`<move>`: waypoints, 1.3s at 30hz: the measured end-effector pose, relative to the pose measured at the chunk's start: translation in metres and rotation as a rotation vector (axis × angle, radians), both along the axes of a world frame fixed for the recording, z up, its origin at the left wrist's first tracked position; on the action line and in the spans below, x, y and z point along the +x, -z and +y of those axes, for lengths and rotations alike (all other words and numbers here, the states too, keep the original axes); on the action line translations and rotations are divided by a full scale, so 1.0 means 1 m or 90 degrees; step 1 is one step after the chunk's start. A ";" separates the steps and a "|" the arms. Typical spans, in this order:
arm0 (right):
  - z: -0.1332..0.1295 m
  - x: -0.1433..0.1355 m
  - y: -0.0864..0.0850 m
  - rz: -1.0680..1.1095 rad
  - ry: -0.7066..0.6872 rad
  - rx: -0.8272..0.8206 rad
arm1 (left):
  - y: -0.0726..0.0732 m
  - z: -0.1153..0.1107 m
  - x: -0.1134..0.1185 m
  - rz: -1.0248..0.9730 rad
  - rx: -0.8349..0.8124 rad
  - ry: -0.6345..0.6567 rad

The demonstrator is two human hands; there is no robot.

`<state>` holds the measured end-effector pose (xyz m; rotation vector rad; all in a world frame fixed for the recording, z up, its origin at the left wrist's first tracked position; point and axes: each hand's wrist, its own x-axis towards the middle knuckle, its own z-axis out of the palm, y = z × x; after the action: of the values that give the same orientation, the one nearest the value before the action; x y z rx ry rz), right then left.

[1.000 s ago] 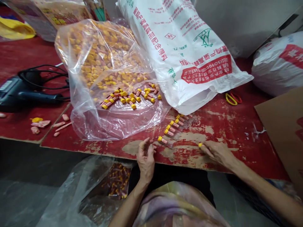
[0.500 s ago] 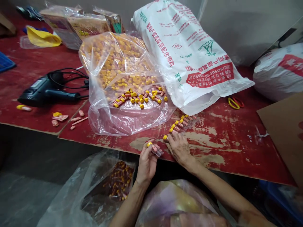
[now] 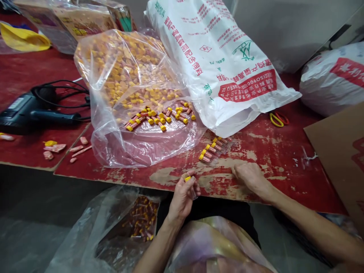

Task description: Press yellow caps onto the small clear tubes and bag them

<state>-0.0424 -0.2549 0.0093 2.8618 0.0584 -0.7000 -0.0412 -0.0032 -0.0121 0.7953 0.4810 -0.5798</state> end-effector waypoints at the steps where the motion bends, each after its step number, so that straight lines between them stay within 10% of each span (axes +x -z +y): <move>1: 0.001 0.001 0.003 -0.001 0.006 0.007 | 0.001 -0.003 0.001 -0.008 0.015 0.007; 6: 0.011 -0.011 0.007 -0.099 0.027 0.060 | -0.001 -0.014 0.001 0.026 -0.001 0.055; 13: 0.091 -0.023 0.004 -0.375 -0.056 0.467 | -0.007 -0.016 -0.002 0.099 -0.165 -0.004; 20: 0.099 0.026 0.019 -0.414 -0.068 0.174 | -0.002 -0.001 0.002 0.067 -0.091 -0.063; 24: 0.096 0.017 0.022 -0.399 -0.106 0.205 | -0.001 0.001 0.001 0.069 -0.094 -0.059; 28: 0.050 -0.006 -0.001 -0.260 -0.062 0.278 | 0.000 0.004 0.002 0.077 -0.095 -0.054; 33: -0.013 -0.009 -0.023 -0.060 0.089 -0.001 | -0.001 0.000 0.004 0.082 -0.095 -0.041; 39: -0.006 0.005 -0.010 -0.017 0.084 -0.034 | -0.003 -0.010 0.009 0.099 -0.066 -0.034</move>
<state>-0.0374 -0.2610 0.0193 2.8423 -0.1525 -0.6756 -0.0318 -0.0133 -0.0089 0.6401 0.6086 -0.6150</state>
